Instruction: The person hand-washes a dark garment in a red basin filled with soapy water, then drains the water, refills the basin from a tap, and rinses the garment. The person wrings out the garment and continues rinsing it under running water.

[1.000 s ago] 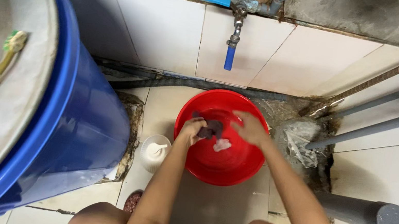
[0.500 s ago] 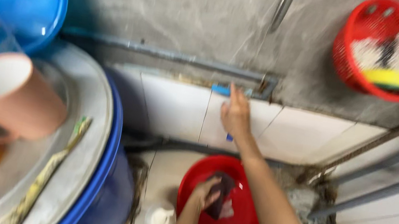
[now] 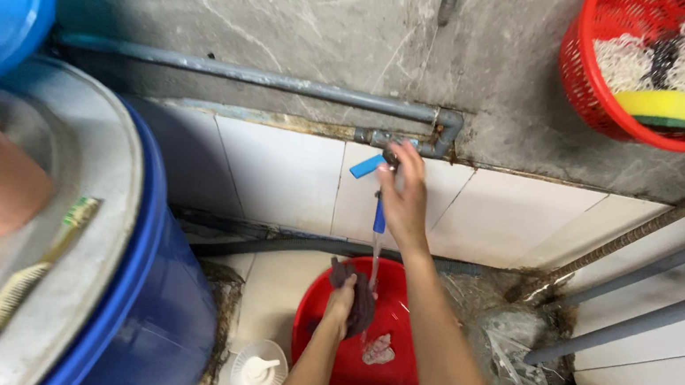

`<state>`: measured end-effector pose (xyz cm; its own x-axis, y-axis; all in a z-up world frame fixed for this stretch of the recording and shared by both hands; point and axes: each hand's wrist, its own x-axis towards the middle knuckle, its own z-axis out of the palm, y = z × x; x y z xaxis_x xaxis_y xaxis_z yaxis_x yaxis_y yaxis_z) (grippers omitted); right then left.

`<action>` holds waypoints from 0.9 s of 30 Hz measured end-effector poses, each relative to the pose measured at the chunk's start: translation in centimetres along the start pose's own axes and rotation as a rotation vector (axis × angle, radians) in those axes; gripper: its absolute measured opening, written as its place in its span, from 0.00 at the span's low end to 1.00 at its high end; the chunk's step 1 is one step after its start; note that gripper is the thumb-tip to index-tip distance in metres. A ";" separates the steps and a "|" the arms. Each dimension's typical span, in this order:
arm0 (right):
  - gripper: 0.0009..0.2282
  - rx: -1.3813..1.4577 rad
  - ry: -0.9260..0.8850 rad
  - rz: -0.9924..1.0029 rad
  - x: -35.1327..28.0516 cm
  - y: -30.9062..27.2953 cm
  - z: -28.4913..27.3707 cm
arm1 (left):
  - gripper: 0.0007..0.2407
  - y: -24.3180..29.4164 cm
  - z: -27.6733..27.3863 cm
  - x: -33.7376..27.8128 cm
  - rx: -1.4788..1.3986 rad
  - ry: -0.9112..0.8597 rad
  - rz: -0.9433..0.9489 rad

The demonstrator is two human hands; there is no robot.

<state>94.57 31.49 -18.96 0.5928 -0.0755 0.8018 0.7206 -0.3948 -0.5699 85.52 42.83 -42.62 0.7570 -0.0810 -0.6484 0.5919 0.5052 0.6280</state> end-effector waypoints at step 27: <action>0.07 0.335 -1.007 1.154 -20.1 6.7 -3.0 | 0.06 -12.3 -5.7 8.1 -0.021 -0.310 -0.071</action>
<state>86.42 27.66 -38.35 0.7481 0.4917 -0.4456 -0.3112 -0.3332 -0.8900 82.80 40.82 -58.09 0.7640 -0.3734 -0.5263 0.6432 0.5060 0.5747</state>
